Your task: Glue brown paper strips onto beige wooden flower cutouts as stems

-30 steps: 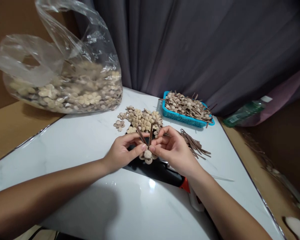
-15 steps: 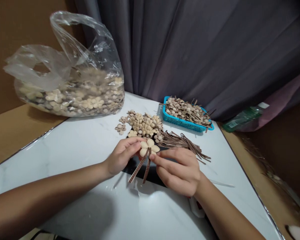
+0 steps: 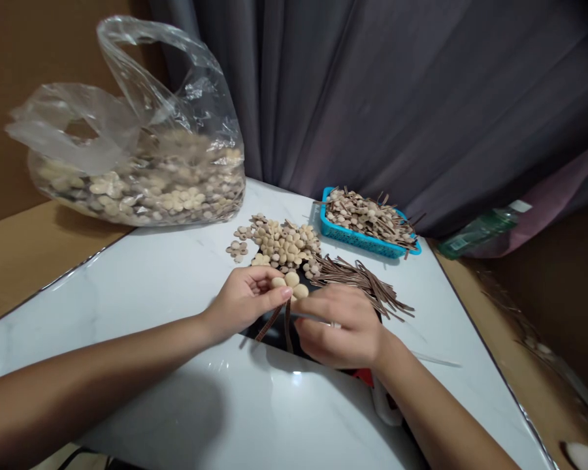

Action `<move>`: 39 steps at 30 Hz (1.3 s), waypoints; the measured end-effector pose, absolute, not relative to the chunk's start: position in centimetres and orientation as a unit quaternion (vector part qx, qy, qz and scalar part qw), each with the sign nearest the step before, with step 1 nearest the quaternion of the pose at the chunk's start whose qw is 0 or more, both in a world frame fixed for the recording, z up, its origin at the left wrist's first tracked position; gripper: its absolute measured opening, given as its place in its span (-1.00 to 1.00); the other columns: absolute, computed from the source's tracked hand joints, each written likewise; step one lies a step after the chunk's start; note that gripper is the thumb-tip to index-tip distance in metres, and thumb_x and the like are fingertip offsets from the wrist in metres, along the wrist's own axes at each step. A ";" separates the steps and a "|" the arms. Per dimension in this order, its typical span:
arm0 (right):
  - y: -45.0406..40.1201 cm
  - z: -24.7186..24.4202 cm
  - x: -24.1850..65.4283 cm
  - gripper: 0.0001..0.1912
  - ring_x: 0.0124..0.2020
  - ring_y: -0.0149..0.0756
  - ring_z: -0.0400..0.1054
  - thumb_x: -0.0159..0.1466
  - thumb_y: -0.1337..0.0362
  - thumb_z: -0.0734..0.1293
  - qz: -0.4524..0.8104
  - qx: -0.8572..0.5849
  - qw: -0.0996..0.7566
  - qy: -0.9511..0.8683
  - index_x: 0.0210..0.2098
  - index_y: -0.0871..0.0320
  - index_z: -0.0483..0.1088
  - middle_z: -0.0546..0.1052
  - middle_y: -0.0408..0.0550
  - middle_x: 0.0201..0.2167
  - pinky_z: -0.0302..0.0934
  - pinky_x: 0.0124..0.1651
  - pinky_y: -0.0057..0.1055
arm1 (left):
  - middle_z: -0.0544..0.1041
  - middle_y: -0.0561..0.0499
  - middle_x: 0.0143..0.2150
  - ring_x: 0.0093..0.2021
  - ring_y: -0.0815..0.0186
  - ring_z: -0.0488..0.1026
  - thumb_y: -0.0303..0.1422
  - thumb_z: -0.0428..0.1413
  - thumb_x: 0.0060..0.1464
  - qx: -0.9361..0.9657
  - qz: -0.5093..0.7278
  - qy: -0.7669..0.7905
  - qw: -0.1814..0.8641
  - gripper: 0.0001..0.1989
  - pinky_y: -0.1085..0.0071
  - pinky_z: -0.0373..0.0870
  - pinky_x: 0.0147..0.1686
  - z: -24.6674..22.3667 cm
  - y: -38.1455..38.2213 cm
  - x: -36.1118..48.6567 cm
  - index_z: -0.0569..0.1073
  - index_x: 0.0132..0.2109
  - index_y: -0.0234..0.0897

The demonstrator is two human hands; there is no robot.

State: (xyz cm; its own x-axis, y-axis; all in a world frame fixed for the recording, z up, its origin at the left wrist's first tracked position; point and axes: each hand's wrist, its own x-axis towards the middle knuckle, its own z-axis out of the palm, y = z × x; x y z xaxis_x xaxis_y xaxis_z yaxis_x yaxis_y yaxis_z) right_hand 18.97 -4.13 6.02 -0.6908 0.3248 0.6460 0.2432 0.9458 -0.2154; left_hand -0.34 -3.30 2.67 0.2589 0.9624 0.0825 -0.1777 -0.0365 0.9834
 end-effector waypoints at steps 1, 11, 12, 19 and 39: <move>-4.2 6.1 19.0 -0.87 -0.34 -0.26 0.43 0.13 0.39 0.30 0.124 -0.194 0.393 -0.890 -0.34 0.04 0.40 0.53 -0.03 -0.30 0.33 -0.34 -0.31 | 0.50 0.08 -0.50 -0.51 0.44 0.43 -0.34 0.25 -0.07 0.532 0.483 0.371 0.588 -0.83 0.57 0.37 -0.49 2.7 -3.3 -0.4 0.46 -0.36 -0.36; -3.9 6.6 17.8 -0.71 -0.51 -0.42 0.37 0.17 0.14 0.37 0.620 -0.382 0.346 -0.591 -0.26 0.11 0.19 0.38 -0.23 -0.50 0.21 -0.65 -0.60 | 0.53 0.02 -0.52 -0.52 0.39 0.46 -0.34 0.22 -0.02 0.571 0.461 0.361 0.575 -0.82 0.52 0.40 -0.50 2.7 -3.6 -0.5 0.42 -0.44 -0.35; -4.0 6.5 17.7 -0.70 -0.51 -0.43 0.36 0.16 0.15 0.38 0.622 -0.376 0.352 -0.590 -0.26 0.11 0.19 0.39 -0.23 -0.50 0.22 -0.64 -0.61 | 0.54 0.01 -0.51 -0.52 0.38 0.47 -0.33 0.22 -0.02 0.573 0.456 0.353 0.583 -0.82 0.51 0.41 -0.50 2.7 -3.7 -0.5 0.41 -0.44 -0.35; -4.2 6.8 17.9 -0.71 -0.53 -0.48 0.30 0.15 0.22 0.40 0.618 -0.363 0.374 -0.588 -0.27 0.11 0.20 0.39 -0.23 -0.49 0.26 -0.63 -0.62 | 0.53 0.00 -0.54 -0.55 0.42 0.43 -0.24 0.19 0.02 0.572 0.456 0.322 0.601 -0.75 0.54 0.38 -0.52 2.8 -3.6 -0.7 0.47 -0.44 -0.36; -4.1 7.2 18.2 -0.75 -0.56 -0.48 0.31 0.15 0.22 0.40 0.619 -0.364 0.383 -0.580 -0.26 0.13 0.28 0.42 -0.22 -0.51 0.25 -0.66 -0.62 | 0.40 0.09 -0.65 -0.63 0.45 0.33 -0.27 0.10 0.09 0.528 0.521 0.383 0.551 -0.73 0.55 0.28 -0.60 1.0 -2.2 -0.6 0.48 -0.48 -0.35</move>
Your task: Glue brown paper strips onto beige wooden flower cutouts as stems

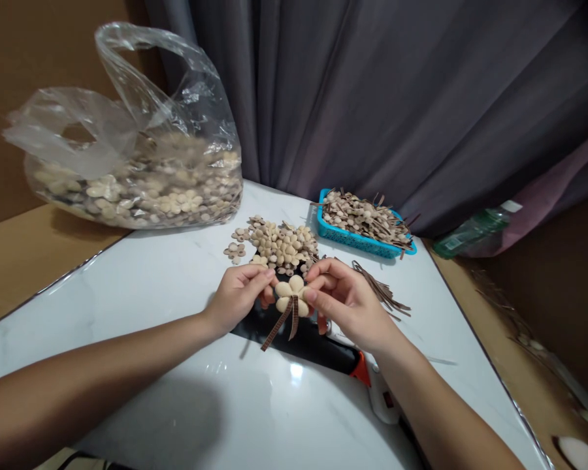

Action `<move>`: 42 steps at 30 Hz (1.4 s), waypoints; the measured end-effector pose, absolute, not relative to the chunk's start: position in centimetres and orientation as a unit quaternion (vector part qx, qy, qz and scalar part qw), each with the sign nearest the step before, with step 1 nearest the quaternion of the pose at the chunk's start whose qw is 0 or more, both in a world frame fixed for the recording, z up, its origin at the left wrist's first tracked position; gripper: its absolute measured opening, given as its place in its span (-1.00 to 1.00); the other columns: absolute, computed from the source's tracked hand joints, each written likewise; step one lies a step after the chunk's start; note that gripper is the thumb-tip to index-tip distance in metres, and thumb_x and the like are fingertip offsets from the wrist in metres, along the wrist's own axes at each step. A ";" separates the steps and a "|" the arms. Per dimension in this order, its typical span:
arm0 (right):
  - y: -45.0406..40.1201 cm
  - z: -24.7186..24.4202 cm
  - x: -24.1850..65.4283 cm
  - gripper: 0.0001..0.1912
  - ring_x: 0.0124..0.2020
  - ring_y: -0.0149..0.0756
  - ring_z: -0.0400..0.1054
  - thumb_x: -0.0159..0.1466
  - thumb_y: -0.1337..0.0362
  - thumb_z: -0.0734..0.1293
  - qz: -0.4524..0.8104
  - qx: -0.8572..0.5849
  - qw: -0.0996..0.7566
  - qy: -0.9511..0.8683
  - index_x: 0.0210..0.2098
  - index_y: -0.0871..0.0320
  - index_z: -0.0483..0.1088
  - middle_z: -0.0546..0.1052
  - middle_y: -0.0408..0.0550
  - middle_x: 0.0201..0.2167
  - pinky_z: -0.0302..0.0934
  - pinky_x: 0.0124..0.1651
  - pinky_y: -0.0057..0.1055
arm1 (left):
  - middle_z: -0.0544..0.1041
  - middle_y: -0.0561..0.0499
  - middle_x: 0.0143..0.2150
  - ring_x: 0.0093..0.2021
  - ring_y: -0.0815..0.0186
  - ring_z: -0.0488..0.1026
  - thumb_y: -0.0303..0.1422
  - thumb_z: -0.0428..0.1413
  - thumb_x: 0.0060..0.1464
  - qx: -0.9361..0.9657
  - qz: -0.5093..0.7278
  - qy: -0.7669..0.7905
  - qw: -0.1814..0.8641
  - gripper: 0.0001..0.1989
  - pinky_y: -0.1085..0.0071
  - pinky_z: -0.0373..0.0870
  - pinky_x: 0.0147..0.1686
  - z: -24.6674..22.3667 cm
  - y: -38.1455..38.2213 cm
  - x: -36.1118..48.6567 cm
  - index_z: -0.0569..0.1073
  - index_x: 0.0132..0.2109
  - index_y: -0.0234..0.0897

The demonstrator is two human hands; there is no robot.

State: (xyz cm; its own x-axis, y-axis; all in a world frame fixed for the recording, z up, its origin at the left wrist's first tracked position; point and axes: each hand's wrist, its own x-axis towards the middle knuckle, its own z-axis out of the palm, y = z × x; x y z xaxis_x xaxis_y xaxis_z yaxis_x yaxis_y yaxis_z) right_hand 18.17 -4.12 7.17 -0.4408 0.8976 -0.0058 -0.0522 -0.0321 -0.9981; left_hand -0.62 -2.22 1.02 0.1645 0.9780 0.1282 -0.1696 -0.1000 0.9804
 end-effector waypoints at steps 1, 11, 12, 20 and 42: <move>-4.1 7.2 18.1 -0.75 -0.56 -0.48 0.32 0.15 0.21 0.40 0.616 -0.369 0.383 -0.582 -0.24 0.14 0.31 0.43 -0.22 -0.51 0.24 -0.67 -0.62 | 0.38 0.11 -0.67 -0.65 0.46 0.30 -0.27 0.12 0.07 0.528 0.518 0.399 0.542 -0.74 0.56 0.25 -0.62 0.8 -2.0 -0.6 0.47 -0.49 -0.35; 0.6 7.9 22.9 -0.70 -0.49 -0.36 0.42 0.06 0.12 0.43 0.380 -0.489 0.490 -0.613 -0.33 0.23 0.47 0.54 -0.07 -0.50 0.30 -0.54 -0.51 | 0.26 0.15 -0.73 -0.68 0.48 0.19 -0.30 0.05 0.08 0.492 0.535 0.460 0.510 -0.71 0.55 0.12 -0.64 -0.9 -0.1 -0.6 0.35 -0.56 -0.31; 1.7 8.6 24.2 -0.71 -0.47 -0.33 0.44 0.06 0.13 0.43 0.303 -0.505 0.533 -0.608 -0.34 0.24 0.47 0.55 -0.05 -0.49 0.33 -0.50 -0.47 | 0.25 0.15 -0.72 -0.69 0.48 0.18 -0.30 0.03 0.09 0.489 0.539 0.458 0.510 -0.71 0.55 0.11 -0.65 -1.0 0.1 -0.5 0.34 -0.56 -0.31; 10.0 11.2 27.3 -0.74 -0.19 -0.20 0.46 0.30 0.28 0.17 -0.124 -0.622 0.351 -0.689 -0.11 0.24 0.40 0.55 0.12 -0.20 0.25 -0.14 -0.37 | 0.21 0.15 -0.71 -0.68 0.48 0.16 -0.25 0.01 0.08 0.510 0.536 0.458 0.493 -0.70 0.55 0.10 -0.65 -1.3 0.2 -0.5 0.31 -0.55 -0.31; -12.4 3.1 27.3 -0.53 -0.64 -0.42 0.07 0.13 -0.11 0.24 0.172 -0.716 -0.026 -0.676 -0.65 0.15 0.19 0.30 -0.15 -0.67 -0.23 -0.57 -0.43 | 0.52 -0.11 -0.02 0.02 -0.01 0.36 -0.20 0.04 0.10 0.807 0.286 0.516 0.026 -0.71 0.06 0.27 0.01 -1.3 3.1 -3.7 0.53 -0.13 -0.24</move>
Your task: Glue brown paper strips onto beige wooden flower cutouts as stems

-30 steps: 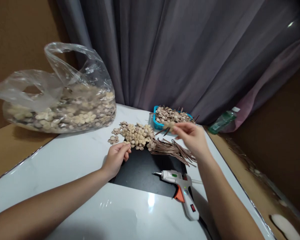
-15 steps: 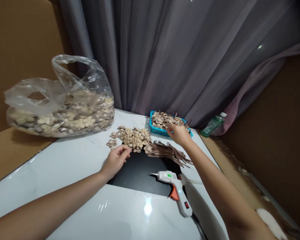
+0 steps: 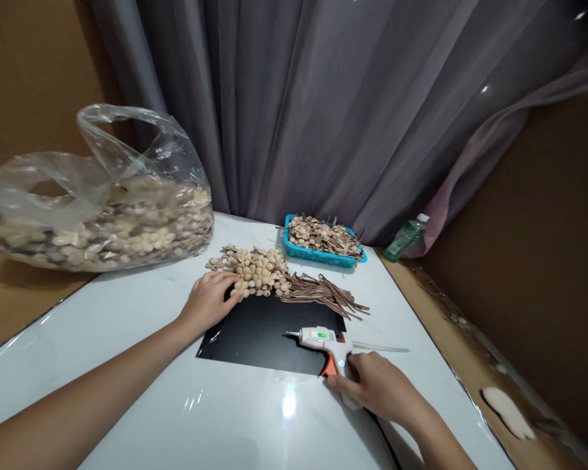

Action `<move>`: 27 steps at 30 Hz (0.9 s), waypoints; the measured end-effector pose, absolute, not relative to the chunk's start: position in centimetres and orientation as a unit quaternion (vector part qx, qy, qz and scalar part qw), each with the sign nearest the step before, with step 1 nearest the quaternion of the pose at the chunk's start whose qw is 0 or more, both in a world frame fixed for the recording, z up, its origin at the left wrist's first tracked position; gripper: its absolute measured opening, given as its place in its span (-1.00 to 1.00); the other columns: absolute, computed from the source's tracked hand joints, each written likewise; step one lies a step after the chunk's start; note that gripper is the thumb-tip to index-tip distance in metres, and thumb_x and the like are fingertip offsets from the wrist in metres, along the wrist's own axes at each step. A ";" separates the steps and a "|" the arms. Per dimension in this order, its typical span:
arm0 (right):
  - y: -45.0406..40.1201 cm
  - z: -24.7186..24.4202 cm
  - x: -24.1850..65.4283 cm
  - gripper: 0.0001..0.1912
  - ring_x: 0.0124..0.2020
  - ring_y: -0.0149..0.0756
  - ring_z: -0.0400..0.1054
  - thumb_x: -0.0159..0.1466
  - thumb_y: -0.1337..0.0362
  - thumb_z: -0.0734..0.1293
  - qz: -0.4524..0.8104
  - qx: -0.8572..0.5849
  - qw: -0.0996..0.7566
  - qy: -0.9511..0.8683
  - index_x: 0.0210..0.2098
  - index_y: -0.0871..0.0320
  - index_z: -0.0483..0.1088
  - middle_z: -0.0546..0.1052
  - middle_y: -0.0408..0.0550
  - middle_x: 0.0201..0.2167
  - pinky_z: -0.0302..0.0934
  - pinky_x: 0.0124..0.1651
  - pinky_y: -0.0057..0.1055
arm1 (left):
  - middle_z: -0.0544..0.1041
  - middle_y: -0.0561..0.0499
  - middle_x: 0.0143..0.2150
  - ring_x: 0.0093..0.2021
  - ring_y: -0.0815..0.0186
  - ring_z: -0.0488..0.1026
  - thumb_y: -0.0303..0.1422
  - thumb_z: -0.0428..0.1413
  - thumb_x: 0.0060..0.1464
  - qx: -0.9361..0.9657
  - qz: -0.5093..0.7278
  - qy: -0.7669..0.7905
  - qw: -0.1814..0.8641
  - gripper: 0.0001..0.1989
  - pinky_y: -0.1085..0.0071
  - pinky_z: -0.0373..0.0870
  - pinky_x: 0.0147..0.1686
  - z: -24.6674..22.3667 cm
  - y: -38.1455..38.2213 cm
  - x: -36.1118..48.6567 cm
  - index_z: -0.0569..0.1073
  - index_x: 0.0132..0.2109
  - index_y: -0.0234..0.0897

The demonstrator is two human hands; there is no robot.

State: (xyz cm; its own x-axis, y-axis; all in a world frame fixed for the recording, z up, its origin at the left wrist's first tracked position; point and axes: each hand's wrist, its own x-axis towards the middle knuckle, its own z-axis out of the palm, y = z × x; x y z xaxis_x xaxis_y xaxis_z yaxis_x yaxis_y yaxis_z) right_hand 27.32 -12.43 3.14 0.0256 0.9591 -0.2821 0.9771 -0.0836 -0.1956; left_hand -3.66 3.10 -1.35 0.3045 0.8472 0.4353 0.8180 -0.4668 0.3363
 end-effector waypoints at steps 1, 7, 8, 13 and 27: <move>-12.5 2.9 27.4 -0.57 -0.64 -0.43 0.07 0.15 -0.04 0.24 -0.184 0.719 0.004 0.670 -0.65 0.15 0.17 0.27 -0.17 -0.68 -0.22 -0.57 -0.43 | 0.53 -0.10 -0.05 0.02 0.01 0.36 -0.21 0.04 0.12 0.808 0.300 0.507 0.021 -0.73 0.05 0.26 0.02 -1.2 2.9 -3.6 0.53 -0.15 -0.23; -12.7 2.5 27.6 -0.69 -0.56 -0.41 0.18 0.13 0.11 0.29 -0.303 0.672 -0.225 0.637 -0.58 0.15 0.17 0.29 -0.21 -0.64 -0.01 -0.52 -0.48 | 0.54 -0.07 -0.13 -0.13 0.27 0.48 -0.38 0.02 0.18 0.837 0.429 0.324 0.101 -0.80 0.37 0.41 -0.09 -0.7 0.7 -2.5 0.54 -0.14 -0.22; -12.6 2.5 27.3 -0.69 -0.55 -0.38 0.24 0.12 0.09 0.31 -0.337 0.660 -0.283 0.609 -0.56 0.15 0.18 0.33 -0.19 -0.63 0.07 -0.50 -0.47 | 0.53 -0.07 -0.09 -0.11 0.29 0.49 -0.40 0.02 0.18 0.843 0.428 0.302 0.125 -0.80 0.40 0.41 -0.07 -0.7 0.2 -2.2 0.54 -0.14 -0.22; -11.4 3.0 24.7 -0.63 -0.63 -0.39 0.34 0.08 0.07 0.38 -0.489 0.545 -0.490 0.473 -0.25 0.20 0.32 0.55 0.01 -0.37 0.26 -0.51 -0.39 | 0.59 -0.03 -0.11 -0.07 0.27 0.52 -0.41 0.11 0.11 0.812 0.431 0.305 0.250 -0.82 0.42 0.41 0.00 -0.9 -1.2 -1.1 0.58 -0.16 -0.21; -9.7 -1.1 23.9 -0.73 -0.70 -0.58 0.15 0.16 0.17 0.36 -0.625 0.393 -0.517 0.433 -0.19 0.13 0.31 0.50 0.01 -0.24 0.09 -0.62 -0.49 | 0.60 -0.12 -0.25 -0.31 0.29 0.56 -0.29 0.22 -0.04 0.584 0.371 0.390 0.608 -0.78 0.40 0.52 -0.28 -0.7 -1.7 0.3 0.44 -0.29 -0.35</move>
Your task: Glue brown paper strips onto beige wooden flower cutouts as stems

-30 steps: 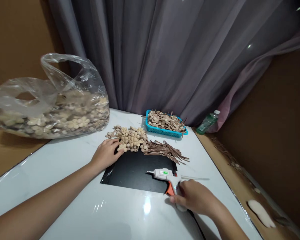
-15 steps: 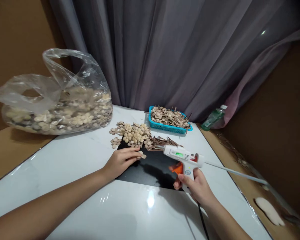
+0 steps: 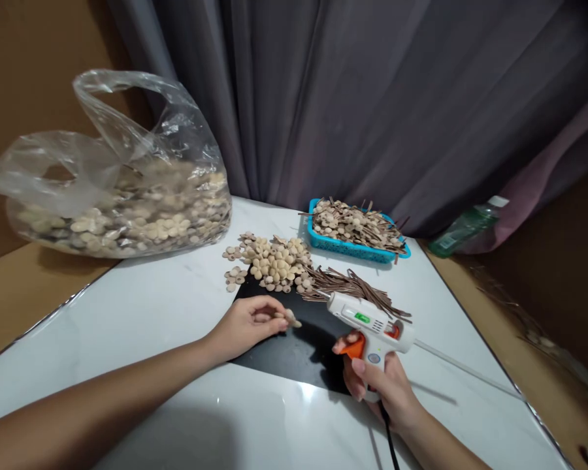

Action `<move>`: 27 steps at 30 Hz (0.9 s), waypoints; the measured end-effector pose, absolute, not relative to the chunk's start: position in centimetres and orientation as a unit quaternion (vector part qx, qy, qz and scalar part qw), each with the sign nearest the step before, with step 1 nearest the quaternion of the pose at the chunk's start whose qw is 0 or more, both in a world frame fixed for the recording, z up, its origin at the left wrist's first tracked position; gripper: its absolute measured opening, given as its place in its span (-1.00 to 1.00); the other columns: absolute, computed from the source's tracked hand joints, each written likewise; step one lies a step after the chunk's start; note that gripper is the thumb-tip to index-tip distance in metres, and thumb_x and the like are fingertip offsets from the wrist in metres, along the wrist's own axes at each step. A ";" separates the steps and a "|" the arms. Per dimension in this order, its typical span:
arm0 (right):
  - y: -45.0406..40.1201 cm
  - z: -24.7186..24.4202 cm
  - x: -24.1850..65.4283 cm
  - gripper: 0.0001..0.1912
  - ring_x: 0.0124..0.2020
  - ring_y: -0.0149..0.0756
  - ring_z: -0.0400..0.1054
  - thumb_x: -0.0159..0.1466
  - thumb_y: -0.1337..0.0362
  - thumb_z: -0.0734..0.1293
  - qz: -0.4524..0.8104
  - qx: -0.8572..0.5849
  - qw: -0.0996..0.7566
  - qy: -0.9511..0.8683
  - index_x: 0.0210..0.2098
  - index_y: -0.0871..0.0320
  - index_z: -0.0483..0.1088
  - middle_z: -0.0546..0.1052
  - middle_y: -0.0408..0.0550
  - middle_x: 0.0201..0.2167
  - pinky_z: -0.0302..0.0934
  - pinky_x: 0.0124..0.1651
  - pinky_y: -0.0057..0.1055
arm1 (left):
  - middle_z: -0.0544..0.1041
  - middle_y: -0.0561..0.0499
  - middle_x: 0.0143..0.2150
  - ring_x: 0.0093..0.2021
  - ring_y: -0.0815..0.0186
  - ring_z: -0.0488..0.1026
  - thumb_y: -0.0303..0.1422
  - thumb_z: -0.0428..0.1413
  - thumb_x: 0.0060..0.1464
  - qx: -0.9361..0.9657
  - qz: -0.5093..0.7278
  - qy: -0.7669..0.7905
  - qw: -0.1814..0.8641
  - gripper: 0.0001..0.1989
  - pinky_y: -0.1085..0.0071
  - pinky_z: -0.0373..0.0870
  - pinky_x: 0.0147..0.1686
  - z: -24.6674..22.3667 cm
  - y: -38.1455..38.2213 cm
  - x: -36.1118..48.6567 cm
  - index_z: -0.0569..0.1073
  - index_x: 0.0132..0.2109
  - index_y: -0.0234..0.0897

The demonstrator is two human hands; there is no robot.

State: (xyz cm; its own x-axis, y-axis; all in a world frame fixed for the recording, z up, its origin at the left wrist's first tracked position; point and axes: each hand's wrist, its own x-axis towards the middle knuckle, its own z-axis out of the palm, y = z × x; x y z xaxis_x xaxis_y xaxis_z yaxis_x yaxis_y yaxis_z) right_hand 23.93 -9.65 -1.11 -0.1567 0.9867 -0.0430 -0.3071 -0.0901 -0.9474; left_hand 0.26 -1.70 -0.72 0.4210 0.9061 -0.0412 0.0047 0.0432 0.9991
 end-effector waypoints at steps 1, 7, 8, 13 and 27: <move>-9.7 -1.1 24.0 -0.73 -0.70 -0.57 0.16 0.17 0.16 0.35 0.627 -0.394 0.509 -0.438 -0.19 0.13 0.32 0.50 0.01 -0.26 0.10 -0.62 -0.49 | 0.60 -0.08 -0.33 -0.40 0.33 0.55 -0.26 0.21 -0.02 0.568 0.361 0.398 0.623 -0.76 0.44 0.51 -0.36 -0.6 -1.7 0.3 0.41 -0.27 -0.34; -10.2 -2.0 25.2 -0.75 -0.65 -0.50 0.25 0.28 0.08 0.22 0.593 -0.406 0.433 -0.545 -0.25 0.12 0.37 0.49 0.00 -0.25 0.27 -0.48 -0.40 | 0.54 0.01 -0.47 -0.49 0.43 0.47 -0.19 0.14 0.06 0.556 0.362 0.429 0.613 -0.73 0.57 0.42 -0.50 -0.2 -1.2 0.2 0.46 -0.33 -0.36; -10.3 -2.2 25.4 -0.72 -0.63 -0.48 0.27 0.29 0.06 0.19 0.579 -0.414 0.414 -0.568 -0.24 0.12 0.39 0.49 0.00 -0.25 0.30 -0.45 -0.37 | 0.55 0.01 -0.47 -0.48 0.43 0.47 -0.19 0.15 0.05 0.556 0.361 0.438 0.607 -0.73 0.57 0.43 -0.48 -0.2 -1.1 0.1 0.48 -0.33 -0.37; -11.3 -2.2 25.6 -0.61 -0.56 -0.33 0.34 0.27 -0.01 0.19 0.472 -0.530 0.301 -0.637 -0.18 0.15 0.45 0.47 -0.07 -0.54 0.30 -0.46 -0.40 | 0.57 0.00 -0.48 -0.53 0.43 0.45 -0.22 0.21 -0.02 0.546 0.357 0.475 0.591 -0.75 0.56 0.43 -0.50 -0.4 -0.9 0.1 0.53 -0.33 -0.37; -10.7 -0.2 23.9 -0.65 -0.61 -0.35 0.31 0.30 0.10 0.14 0.359 -0.521 0.280 -0.722 -0.54 0.11 0.31 0.39 -0.14 -0.67 0.21 -0.49 -0.44 | 0.57 0.00 -0.51 -0.58 0.43 0.43 -0.23 0.21 -0.04 0.563 0.356 0.467 0.582 -0.77 0.56 0.41 -0.54 -0.2 -1.1 0.2 0.53 -0.37 -0.36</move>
State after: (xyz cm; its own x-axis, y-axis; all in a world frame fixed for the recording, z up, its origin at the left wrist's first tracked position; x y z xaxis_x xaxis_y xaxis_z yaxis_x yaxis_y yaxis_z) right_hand 23.94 -10.65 -0.15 -0.3005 0.9533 0.0306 0.5519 0.1999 -0.8096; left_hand 0.22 -1.12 -0.16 0.3105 0.9397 -0.1430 0.1109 0.1136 0.9873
